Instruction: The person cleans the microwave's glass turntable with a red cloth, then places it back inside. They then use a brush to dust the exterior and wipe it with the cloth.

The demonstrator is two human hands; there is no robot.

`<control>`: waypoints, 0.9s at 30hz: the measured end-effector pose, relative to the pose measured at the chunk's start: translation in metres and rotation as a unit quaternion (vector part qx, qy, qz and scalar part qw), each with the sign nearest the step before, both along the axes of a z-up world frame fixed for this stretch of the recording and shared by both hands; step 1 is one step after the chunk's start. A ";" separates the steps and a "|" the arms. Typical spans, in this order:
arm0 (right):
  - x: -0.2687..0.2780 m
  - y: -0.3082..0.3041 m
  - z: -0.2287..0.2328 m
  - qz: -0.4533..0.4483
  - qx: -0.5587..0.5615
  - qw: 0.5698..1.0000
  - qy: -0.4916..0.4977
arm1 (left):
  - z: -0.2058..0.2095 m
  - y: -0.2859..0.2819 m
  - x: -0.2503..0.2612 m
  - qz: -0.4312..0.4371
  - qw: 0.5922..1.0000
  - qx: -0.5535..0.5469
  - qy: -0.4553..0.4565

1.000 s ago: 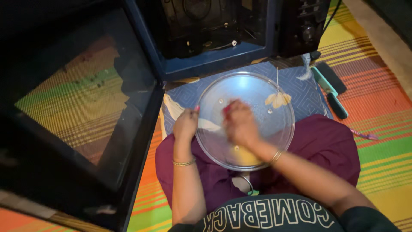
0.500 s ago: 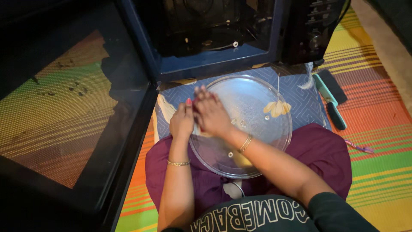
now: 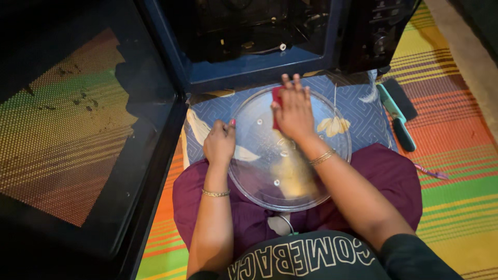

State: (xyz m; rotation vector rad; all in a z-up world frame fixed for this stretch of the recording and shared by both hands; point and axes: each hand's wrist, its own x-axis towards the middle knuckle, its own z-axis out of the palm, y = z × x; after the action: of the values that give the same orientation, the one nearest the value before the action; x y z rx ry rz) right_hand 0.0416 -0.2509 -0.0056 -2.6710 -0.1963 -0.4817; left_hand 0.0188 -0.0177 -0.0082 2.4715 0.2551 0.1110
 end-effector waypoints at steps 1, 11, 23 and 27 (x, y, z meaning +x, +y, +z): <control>0.000 -0.008 -0.002 -0.014 -0.001 1.000 0.004 | 0.000 0.000 0.000 -0.001 1.000 -0.001 0.004; -0.023 -0.072 -0.022 -0.128 0.008 0.992 0.014 | 0.009 0.002 -0.009 -0.007 0.999 -0.031 -0.004; -0.057 0.001 -0.009 -0.015 -0.054 0.997 -0.051 | 0.033 -0.001 0.000 -0.009 0.985 -0.077 0.153; -0.090 0.063 0.007 0.081 -0.024 0.994 -0.072 | 0.018 0.001 0.001 -0.010 0.987 -0.066 0.147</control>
State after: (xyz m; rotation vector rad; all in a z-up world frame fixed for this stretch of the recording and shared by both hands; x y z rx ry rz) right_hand -0.0484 -0.1876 0.0013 -2.6395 -0.4687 -0.6249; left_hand 0.0196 -0.0165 0.0099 2.3527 0.3503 -0.2730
